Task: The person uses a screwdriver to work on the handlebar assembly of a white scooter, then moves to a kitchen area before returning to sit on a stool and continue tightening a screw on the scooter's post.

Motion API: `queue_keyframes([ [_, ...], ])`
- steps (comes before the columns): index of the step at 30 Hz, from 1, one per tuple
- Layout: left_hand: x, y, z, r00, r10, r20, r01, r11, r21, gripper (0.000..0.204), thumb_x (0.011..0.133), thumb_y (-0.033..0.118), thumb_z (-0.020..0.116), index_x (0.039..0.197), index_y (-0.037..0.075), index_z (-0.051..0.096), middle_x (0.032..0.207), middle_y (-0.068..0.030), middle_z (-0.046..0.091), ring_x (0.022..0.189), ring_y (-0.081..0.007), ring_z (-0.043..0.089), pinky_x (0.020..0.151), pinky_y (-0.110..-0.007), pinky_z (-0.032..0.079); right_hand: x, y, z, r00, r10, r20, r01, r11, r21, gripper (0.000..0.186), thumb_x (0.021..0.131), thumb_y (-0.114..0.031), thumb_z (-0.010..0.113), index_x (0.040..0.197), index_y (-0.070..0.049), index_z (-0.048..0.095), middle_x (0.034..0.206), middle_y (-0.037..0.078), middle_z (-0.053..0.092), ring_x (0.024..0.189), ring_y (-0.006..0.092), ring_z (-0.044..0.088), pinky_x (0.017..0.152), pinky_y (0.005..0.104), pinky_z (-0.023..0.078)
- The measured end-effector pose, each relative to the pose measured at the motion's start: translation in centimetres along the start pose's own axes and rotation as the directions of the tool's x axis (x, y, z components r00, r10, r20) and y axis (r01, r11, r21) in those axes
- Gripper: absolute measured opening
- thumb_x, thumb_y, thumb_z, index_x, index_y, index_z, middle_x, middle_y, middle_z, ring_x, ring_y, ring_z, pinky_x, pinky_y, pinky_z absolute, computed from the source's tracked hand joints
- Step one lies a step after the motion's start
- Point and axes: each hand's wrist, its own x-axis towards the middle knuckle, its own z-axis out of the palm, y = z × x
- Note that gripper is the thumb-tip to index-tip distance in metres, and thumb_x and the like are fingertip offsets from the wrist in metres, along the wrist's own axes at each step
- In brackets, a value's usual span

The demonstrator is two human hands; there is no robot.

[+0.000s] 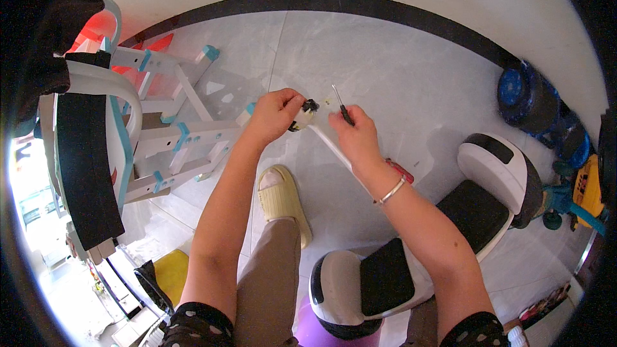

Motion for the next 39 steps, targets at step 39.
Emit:
queue_keyframes([
  [39, -1.6, -0.2, -0.3, 0.997, 0.074, -0.011, -0.074, 0.997, -0.038, 0.023, 0.082, 0.019, 0.067, 0.095, 0.001, 0.060, 0.077, -0.0065, 0.063, 0.069, -0.0122, 0.057, 0.064, -0.029, 0.047, 7.0, -2.7, -0.6, 0.843, -0.099, 0.529, 0.290, 0.912, -0.291, 0.029, 0.086, -0.027, 0.059, 0.084, 0.001, 0.066, 0.069, 0.013, 0.059, 0.063, 0.0220, 0.053, 0.061, 0.0356, 0.044],
])
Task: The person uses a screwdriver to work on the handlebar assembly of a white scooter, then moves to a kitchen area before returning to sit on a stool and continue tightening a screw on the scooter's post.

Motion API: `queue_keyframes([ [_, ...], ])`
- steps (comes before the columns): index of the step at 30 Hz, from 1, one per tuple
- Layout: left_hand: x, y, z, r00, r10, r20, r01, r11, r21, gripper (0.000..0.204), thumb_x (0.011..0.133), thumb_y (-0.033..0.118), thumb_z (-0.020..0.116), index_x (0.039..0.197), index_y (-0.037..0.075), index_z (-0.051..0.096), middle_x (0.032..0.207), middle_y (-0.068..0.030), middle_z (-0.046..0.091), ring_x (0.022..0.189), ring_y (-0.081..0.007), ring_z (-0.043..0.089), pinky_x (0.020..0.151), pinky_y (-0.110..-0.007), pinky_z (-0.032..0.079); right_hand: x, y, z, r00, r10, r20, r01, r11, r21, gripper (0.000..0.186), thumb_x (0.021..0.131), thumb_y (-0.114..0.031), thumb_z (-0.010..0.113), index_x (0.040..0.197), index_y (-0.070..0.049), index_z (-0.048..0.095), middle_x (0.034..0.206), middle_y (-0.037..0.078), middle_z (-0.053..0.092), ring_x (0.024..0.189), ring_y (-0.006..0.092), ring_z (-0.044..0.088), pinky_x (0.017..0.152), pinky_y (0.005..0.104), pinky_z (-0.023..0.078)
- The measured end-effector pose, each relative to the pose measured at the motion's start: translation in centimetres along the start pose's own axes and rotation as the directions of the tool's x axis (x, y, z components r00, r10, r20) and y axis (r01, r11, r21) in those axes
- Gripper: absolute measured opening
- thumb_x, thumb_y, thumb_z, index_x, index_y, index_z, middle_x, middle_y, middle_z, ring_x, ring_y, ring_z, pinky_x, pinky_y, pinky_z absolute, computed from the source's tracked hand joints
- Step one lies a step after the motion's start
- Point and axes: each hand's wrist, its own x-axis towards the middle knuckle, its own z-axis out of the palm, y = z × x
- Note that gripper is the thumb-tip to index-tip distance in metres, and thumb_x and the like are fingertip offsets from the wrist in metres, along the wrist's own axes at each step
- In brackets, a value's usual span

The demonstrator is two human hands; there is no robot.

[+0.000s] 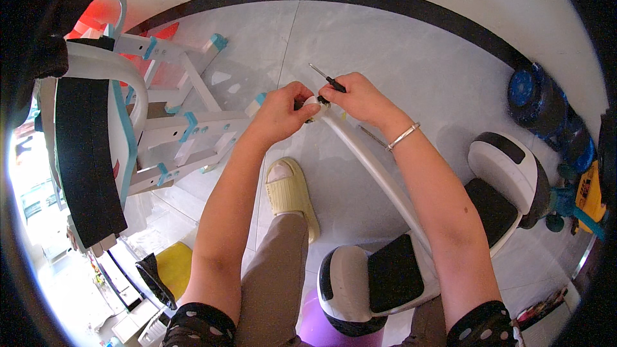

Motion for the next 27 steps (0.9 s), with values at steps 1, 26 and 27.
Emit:
queue_keyframes([
  [1, 0.1, -0.2, 0.1, 1.000, 0.017, -0.010, -0.017, 1.000, 0.007, 0.023, 0.082, 0.019, 0.068, 0.095, 0.001, 0.060, 0.077, -0.0065, 0.063, 0.068, -0.0121, 0.056, 0.063, -0.028, 0.047, 0.0, -0.3, 0.0, 0.998, -0.054, -0.043, 0.050, 0.995, -0.084, 0.033, 0.084, -0.029, 0.058, 0.075, 0.003, 0.064, 0.069, 0.023, 0.060, 0.061, 0.0339, 0.058, 0.060, 0.0426, 0.046],
  [26, 0.4, 1.7, -0.8, 0.993, 0.042, 0.111, -0.087, 0.894, 0.439, 0.038, 0.073, 0.036, 0.074, 0.085, 0.002, 0.062, 0.073, -0.0145, 0.064, 0.063, -0.0293, 0.063, 0.060, -0.038, 0.048, 0.7, -0.2, -1.0, 0.991, 0.128, 0.031, -0.129, 0.992, 0.003, 0.039, 0.083, -0.034, 0.053, 0.070, -0.001, 0.068, 0.065, 0.013, 0.064, 0.058, 0.0232, 0.060, 0.058, 0.0358, 0.048],
  [27, 0.6, 1.5, -0.6, 0.993, 0.040, 0.114, -0.086, 0.894, 0.439, 0.038, 0.073, 0.036, 0.074, 0.085, 0.002, 0.062, 0.073, -0.0145, 0.064, 0.063, -0.0293, 0.063, 0.060, -0.038, 0.048, 0.7, -0.1, -1.1, 0.991, 0.131, 0.033, -0.131, 0.991, 0.005, 0.039, 0.083, -0.034, 0.053, 0.070, -0.001, 0.068, 0.065, 0.013, 0.064, 0.058, 0.0232, 0.060, 0.058, 0.0358, 0.048],
])
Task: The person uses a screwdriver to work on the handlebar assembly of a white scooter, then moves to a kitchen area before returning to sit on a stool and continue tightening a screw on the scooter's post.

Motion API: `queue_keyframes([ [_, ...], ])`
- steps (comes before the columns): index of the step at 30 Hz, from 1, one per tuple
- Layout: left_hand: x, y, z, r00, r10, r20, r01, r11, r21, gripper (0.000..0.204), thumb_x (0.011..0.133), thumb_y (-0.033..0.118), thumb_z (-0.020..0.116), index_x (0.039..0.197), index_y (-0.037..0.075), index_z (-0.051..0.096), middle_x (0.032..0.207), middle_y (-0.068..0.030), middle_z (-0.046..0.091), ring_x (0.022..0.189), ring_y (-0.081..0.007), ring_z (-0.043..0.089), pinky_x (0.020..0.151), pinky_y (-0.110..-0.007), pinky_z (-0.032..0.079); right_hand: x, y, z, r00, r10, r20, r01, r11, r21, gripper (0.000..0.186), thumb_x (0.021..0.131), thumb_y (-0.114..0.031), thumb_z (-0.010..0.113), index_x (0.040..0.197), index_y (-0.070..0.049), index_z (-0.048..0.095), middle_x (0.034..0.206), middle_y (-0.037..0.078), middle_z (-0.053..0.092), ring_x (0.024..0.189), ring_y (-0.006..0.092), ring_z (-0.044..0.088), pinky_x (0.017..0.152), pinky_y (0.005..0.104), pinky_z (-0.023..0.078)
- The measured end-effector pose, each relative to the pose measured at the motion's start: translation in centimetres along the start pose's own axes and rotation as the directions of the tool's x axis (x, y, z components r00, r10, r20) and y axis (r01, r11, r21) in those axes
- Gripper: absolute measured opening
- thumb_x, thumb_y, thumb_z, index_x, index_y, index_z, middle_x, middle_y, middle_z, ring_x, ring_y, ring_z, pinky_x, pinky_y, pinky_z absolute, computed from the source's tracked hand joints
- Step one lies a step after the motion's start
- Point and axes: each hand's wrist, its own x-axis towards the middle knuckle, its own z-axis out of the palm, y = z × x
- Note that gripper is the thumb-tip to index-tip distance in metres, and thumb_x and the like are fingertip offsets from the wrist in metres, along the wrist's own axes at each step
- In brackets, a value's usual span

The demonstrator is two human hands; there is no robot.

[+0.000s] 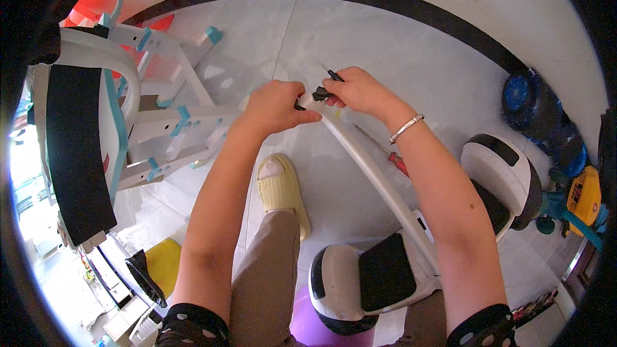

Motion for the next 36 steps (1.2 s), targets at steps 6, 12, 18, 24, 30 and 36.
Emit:
queue_keyframes([
  [6, -0.1, 0.8, -0.4, 0.998, -0.068, -0.006, 0.069, 0.995, 0.069, 0.042, 0.066, 0.044, 0.075, 0.075, 0.004, 0.064, 0.071, -0.0155, 0.063, 0.068, -0.0352, 0.062, 0.060, -0.043, 0.047, 0.2, -1.5, -0.6, 0.984, -0.001, 0.177, 0.030, 0.986, -0.162, 0.037, 0.086, -0.034, 0.055, 0.081, 0.001, 0.064, 0.069, 0.010, 0.062, 0.060, 0.0184, 0.054, 0.058, 0.0340, 0.044],
  [12, -0.9, 0.9, 1.7, 0.958, -0.105, -0.267, 0.129, 0.989, 0.075, 0.037, 0.068, 0.041, 0.072, 0.074, 0.006, 0.064, 0.078, -0.0139, 0.063, 0.074, -0.0342, 0.062, 0.064, -0.044, 0.049, -1.2, -1.6, 1.9, 0.989, -0.132, -0.068, 0.106, 0.948, -0.299, 0.036, 0.084, -0.032, 0.053, 0.081, 0.002, 0.065, 0.082, 0.024, 0.064, 0.077, 0.0409, 0.061, 0.073, 0.0471, 0.048],
  [18, -0.5, 0.4, 2.1, 0.960, -0.159, -0.231, 0.155, 0.987, -0.034, 0.039, 0.067, 0.040, 0.073, 0.075, 0.004, 0.063, 0.081, -0.0159, 0.063, 0.077, -0.0348, 0.062, 0.067, -0.045, 0.050, -1.4, -2.2, 3.6, 0.966, -0.083, -0.244, -0.019, 0.922, -0.387, 0.032, 0.085, -0.030, 0.054, 0.080, 0.000, 0.064, 0.082, 0.022, 0.064, 0.081, 0.0402, 0.061, 0.077, 0.0480, 0.047],
  [24, 0.0, 0.0, 2.3, 0.961, -0.142, -0.237, 0.130, 0.989, -0.066, 0.039, 0.066, 0.038, 0.074, 0.078, 0.004, 0.063, 0.082, -0.0157, 0.063, 0.081, -0.0340, 0.063, 0.068, -0.045, 0.050, -1.3, -3.0, 3.6, 0.947, -0.010, -0.322, -0.138, 0.891, -0.432, 0.029, 0.085, -0.027, 0.054, 0.082, -0.001, 0.064, 0.084, 0.021, 0.065, 0.081, 0.0394, 0.061, 0.078, 0.0466, 0.048],
  [30, -0.8, -0.1, 2.3, 0.965, -0.151, -0.216, 0.142, 0.988, -0.058, 0.030, 0.066, 0.030, 0.074, 0.085, 0.008, 0.066, 0.090, -0.0094, 0.064, 0.085, -0.0270, 0.063, 0.071, -0.039, 0.051, 0.3, -5.2, 2.2, 0.975, -0.201, -0.099, 0.064, 0.673, -0.737, 0.026, 0.084, -0.024, 0.054, 0.086, -0.001, 0.066, 0.090, 0.021, 0.065, 0.086, 0.0396, 0.062, 0.075, 0.0460, 0.050],
  [36, -0.6, -0.1, 2.5, 0.950, -0.103, -0.296, 0.087, 0.994, -0.067, 0.036, 0.065, 0.038, 0.075, 0.078, 0.006, 0.064, 0.081, -0.0131, 0.064, 0.078, -0.0330, 0.063, 0.069, -0.043, 0.050, 0.9, -5.9, 3.9, 0.963, 0.094, -0.252, -0.236, 0.747, -0.622, 0.027, 0.084, -0.024, 0.054, 0.087, -0.001, 0.066, 0.091, 0.022, 0.065, 0.085, 0.0402, 0.062, 0.075, 0.0452, 0.051],
])
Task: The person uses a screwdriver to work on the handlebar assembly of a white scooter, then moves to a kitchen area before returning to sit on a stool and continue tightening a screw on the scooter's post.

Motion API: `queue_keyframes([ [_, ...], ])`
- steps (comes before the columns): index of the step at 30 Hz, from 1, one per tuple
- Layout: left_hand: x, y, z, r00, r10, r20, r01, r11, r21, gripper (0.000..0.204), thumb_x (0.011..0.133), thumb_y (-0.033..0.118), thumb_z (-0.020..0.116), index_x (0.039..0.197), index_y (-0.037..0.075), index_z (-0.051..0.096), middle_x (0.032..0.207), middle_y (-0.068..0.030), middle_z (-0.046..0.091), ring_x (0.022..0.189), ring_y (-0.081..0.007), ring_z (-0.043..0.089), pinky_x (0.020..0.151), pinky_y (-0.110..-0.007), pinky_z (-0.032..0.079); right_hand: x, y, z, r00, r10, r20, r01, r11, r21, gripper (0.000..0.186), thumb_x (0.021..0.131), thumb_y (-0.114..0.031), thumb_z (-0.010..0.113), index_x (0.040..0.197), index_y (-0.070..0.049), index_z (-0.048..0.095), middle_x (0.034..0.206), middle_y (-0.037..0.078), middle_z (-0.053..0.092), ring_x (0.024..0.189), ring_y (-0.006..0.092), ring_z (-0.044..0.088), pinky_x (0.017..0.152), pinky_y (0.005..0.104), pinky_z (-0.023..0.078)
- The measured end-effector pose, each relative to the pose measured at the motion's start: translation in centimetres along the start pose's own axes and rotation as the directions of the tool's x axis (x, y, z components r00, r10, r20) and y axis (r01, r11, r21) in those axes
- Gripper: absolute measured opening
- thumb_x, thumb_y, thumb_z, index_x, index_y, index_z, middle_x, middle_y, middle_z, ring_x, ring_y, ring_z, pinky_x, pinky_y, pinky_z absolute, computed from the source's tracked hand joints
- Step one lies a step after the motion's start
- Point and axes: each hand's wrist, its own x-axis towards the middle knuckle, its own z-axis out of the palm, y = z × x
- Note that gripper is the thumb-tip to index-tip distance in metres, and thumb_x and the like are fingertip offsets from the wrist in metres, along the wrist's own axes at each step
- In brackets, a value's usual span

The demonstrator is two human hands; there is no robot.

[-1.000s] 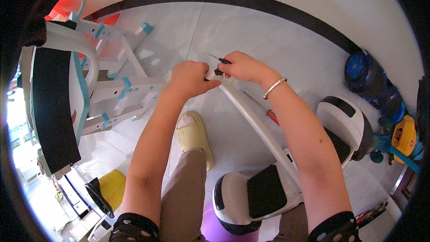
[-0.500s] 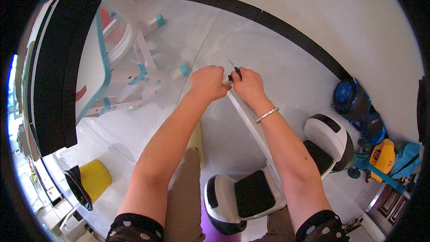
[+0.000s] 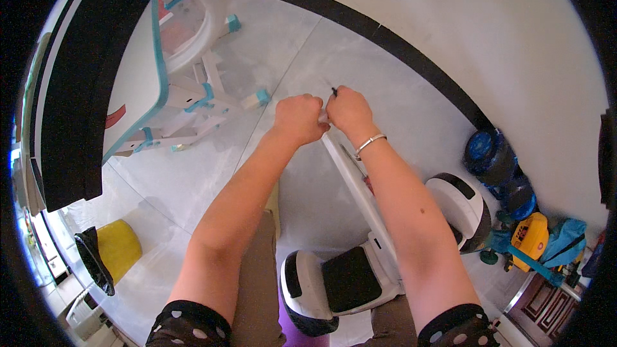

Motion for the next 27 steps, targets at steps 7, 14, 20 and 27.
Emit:
queue_keyframes([
  [7, 0.2, -0.1, 0.3, 0.999, 0.046, 0.011, -0.046, 0.999, 0.017, 0.036, 0.066, 0.038, 0.074, 0.075, 0.005, 0.063, 0.081, -0.0127, 0.063, 0.081, -0.0326, 0.062, 0.068, -0.043, 0.049, 1.9, 3.2, 2.6, 0.961, 0.038, -0.274, 0.106, 0.865, 0.490, 0.027, 0.085, -0.027, 0.057, 0.081, -0.001, 0.066, 0.077, 0.019, 0.065, 0.075, 0.0347, 0.064, 0.066, 0.0414, 0.049],
  [14, 0.5, 0.9, -1.1, 0.989, -0.006, 0.151, -0.012, 0.993, 0.115, 0.033, 0.068, 0.035, 0.074, 0.081, 0.005, 0.066, 0.086, -0.0099, 0.065, 0.081, -0.0290, 0.063, 0.069, -0.041, 0.051, 2.8, 4.2, 4.1, 0.969, -0.030, -0.244, 0.210, 0.619, 0.757, 0.031, 0.086, -0.029, 0.058, 0.076, -0.001, 0.066, 0.062, 0.012, 0.061, 0.055, 0.0223, 0.058, 0.056, 0.0357, 0.047],
  [20, 0.3, 0.3, -0.8, 0.996, 0.027, 0.081, -0.034, 0.996, 0.083, 0.035, 0.066, 0.038, 0.074, 0.075, 0.005, 0.064, 0.079, -0.0114, 0.063, 0.077, -0.0314, 0.063, 0.067, -0.042, 0.049, 3.3, 4.6, 5.5, 0.974, -0.038, -0.224, 0.217, 0.451, 0.866, 0.028, 0.086, -0.028, 0.059, 0.076, -0.003, 0.066, 0.059, 0.004, 0.058, 0.050, 0.0136, 0.050, 0.049, 0.0312, 0.042],
  [27, -0.2, 1.3, -1.8, 0.990, 0.134, -0.037, -0.134, 0.991, 0.014, 0.039, 0.064, 0.042, 0.074, 0.072, 0.006, 0.062, 0.077, -0.0124, 0.062, 0.074, -0.0329, 0.062, 0.063, -0.044, 0.048, 2.7, 5.0, 7.3, 0.991, 0.072, -0.114, 0.110, 0.057, 0.992, 0.030, 0.090, -0.030, 0.058, 0.081, -0.003, 0.066, 0.067, 0.000, 0.058, 0.064, 0.0084, 0.051, 0.059, 0.0239, 0.040],
])
